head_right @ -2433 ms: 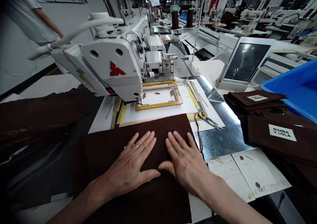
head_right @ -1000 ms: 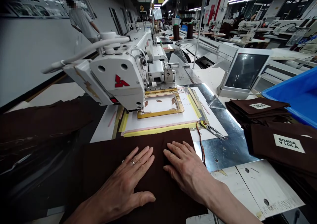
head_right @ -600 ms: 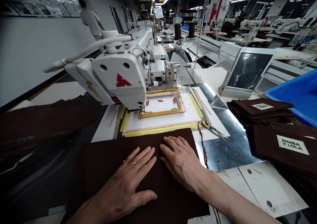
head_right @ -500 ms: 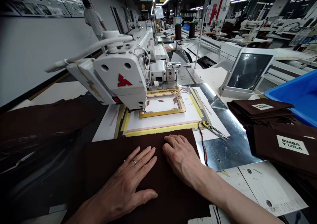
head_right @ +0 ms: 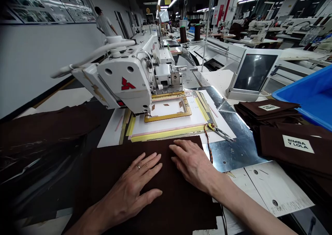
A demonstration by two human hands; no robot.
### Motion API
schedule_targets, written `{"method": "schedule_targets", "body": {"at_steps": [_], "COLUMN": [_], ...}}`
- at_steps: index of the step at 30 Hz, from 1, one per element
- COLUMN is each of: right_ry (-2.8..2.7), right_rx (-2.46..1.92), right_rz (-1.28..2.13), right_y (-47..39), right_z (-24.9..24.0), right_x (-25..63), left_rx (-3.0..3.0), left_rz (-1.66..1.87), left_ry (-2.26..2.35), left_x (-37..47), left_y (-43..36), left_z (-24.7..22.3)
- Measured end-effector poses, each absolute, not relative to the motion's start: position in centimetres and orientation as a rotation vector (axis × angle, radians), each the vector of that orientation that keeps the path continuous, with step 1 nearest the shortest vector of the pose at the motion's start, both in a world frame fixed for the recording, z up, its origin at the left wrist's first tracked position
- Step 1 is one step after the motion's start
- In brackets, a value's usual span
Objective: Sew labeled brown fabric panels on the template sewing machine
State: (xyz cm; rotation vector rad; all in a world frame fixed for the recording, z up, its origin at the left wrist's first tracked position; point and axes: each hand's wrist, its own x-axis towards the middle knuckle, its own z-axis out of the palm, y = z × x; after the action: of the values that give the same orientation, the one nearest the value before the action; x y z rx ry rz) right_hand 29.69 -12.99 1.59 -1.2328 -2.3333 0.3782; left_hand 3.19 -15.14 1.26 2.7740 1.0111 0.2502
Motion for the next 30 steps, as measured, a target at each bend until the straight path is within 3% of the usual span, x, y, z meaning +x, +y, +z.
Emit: {"method": "schedule_targets", "body": {"at_steps": [8, 23, 30], "right_ry": [-2.42, -2.2, -2.086], "right_rx": [-1.178, -1.075, -1.347], "right_rz": [0.207, 0.634, 0.204], "right_y": [-12.7, -16.4, -16.1], "right_z": [0.0, 2.9, 1.7], "right_x": [27.8, 27.8, 32.6], "left_rx": [2.684, 2.661, 2.386], "left_rz": [0.373, 0.509, 0.737], "left_ry": [1.076, 1.105, 1.031], "left_x": [4.2, 7.6, 6.7], "left_y": [-14.7, -13.0, -12.9], "left_z": [1.8, 1.8, 1.4]}}
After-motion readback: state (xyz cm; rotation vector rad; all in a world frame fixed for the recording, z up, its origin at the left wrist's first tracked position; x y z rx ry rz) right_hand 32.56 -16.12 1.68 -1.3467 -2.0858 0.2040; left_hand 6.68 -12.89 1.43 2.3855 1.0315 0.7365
